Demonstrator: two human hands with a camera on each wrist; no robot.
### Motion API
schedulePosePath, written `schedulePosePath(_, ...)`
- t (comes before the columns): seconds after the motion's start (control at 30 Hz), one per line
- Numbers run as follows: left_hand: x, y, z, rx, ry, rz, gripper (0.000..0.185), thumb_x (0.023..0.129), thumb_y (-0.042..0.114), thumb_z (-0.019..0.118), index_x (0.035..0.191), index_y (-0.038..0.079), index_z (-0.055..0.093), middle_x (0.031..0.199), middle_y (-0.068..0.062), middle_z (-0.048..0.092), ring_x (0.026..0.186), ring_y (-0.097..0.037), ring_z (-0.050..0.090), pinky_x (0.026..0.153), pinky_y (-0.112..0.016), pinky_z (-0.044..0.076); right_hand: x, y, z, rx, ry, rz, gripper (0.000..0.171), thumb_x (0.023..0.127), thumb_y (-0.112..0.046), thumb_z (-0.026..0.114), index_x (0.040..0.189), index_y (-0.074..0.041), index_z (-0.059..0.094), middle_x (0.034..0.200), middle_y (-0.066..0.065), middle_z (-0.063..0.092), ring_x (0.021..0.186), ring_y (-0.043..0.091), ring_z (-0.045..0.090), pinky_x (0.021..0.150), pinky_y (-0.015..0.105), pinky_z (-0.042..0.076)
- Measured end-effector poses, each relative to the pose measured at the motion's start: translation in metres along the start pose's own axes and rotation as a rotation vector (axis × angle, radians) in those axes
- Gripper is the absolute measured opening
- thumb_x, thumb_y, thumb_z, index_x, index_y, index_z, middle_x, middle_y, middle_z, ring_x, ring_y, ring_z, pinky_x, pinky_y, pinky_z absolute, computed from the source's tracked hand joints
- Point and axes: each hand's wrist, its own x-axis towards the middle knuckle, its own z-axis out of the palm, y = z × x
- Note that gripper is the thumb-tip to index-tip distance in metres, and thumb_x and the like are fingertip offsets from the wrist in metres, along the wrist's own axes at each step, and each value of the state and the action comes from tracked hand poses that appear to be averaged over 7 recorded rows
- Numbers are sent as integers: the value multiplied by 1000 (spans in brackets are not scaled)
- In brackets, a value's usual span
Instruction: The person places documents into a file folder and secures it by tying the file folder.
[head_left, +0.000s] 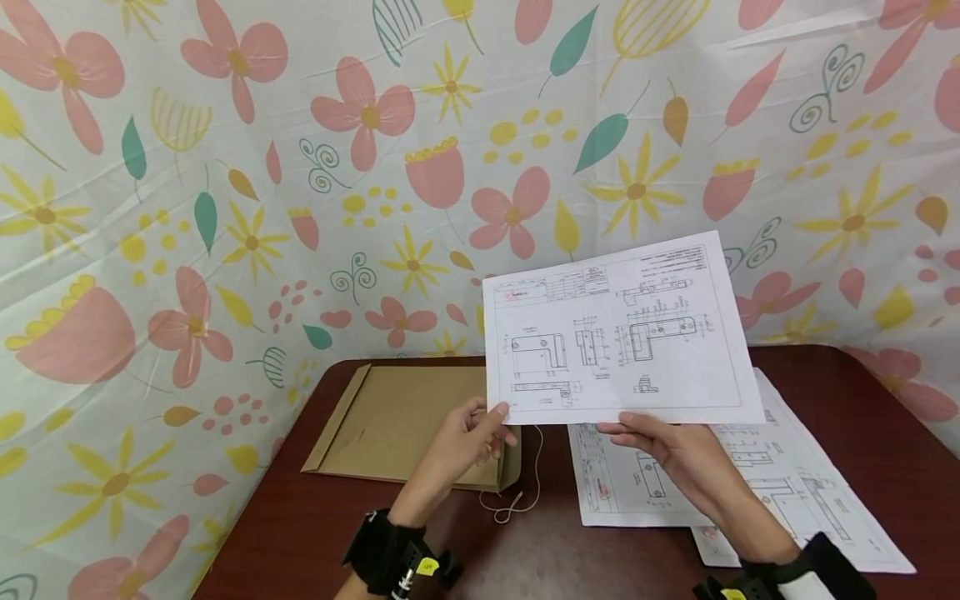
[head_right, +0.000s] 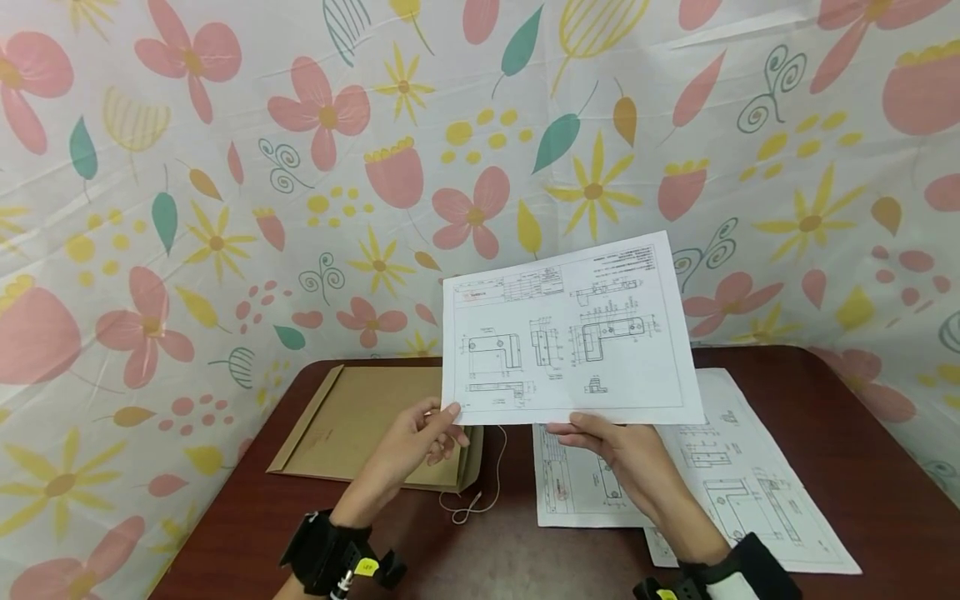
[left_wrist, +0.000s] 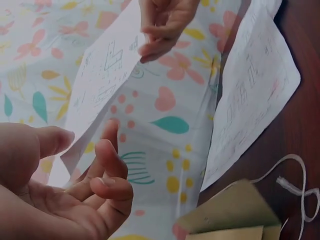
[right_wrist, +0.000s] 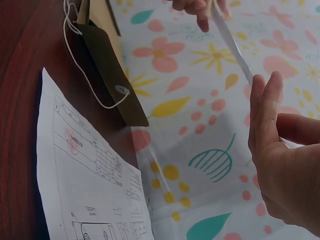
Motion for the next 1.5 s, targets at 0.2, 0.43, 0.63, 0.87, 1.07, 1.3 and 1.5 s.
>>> schedulePosePath(0.2,1,-2,1,-51,-10,31,28,102,24,56,122,5,59,84,-12,72,58,-9,54,51,-18,36,2,2,3,19,-10,-9,59,100,2,51,154,-8,30,140,7,59,110,30,70,90,41,56)
schedulePosePath(0.43,2,-3,0,-82,25,82,24,102,14,54,120,-1,58,78,-1,69,60,-10,56,54,-18,38,4,5,4,24,-38,-19,61,100,3,51,155,-8,28,140,9,60,110,30,69,89,39,57)
schedulePosePath(0.63,2,1,-1,-82,59,148,22,102,12,54,120,1,58,80,-8,69,62,-11,58,57,-19,41,5,3,6,-48,-26,-4,55,100,-2,53,152,-7,34,134,8,64,108,26,71,86,38,58)
schedulePosePath(0.87,-1,5,-9,-43,68,219,22,103,15,53,122,6,59,85,-20,67,67,-18,59,61,-21,46,-3,-3,-1,-72,53,-23,57,103,-6,50,155,-17,30,140,-4,60,112,14,66,87,39,57)
schedulePosePath(1.07,-5,8,-17,-17,70,260,24,103,18,53,124,7,58,89,-28,66,69,-19,60,61,-20,45,-10,-10,-23,45,9,-108,53,108,-9,32,159,-17,19,150,-5,50,125,7,59,99,28,49)
schedulePosePath(1.3,-9,13,-21,29,46,327,23,104,18,52,122,5,58,86,-26,66,67,-17,60,60,-22,47,-17,-13,-47,-84,121,-54,49,109,-23,30,157,-16,26,149,-6,44,127,1,48,96,15,42)
schedulePosePath(1.5,-12,14,-21,57,17,383,21,104,16,51,119,3,59,84,-24,67,67,-19,60,59,-22,47,-16,-7,-59,-99,144,-93,45,109,-21,31,153,-11,28,143,-3,45,120,2,52,92,16,46)
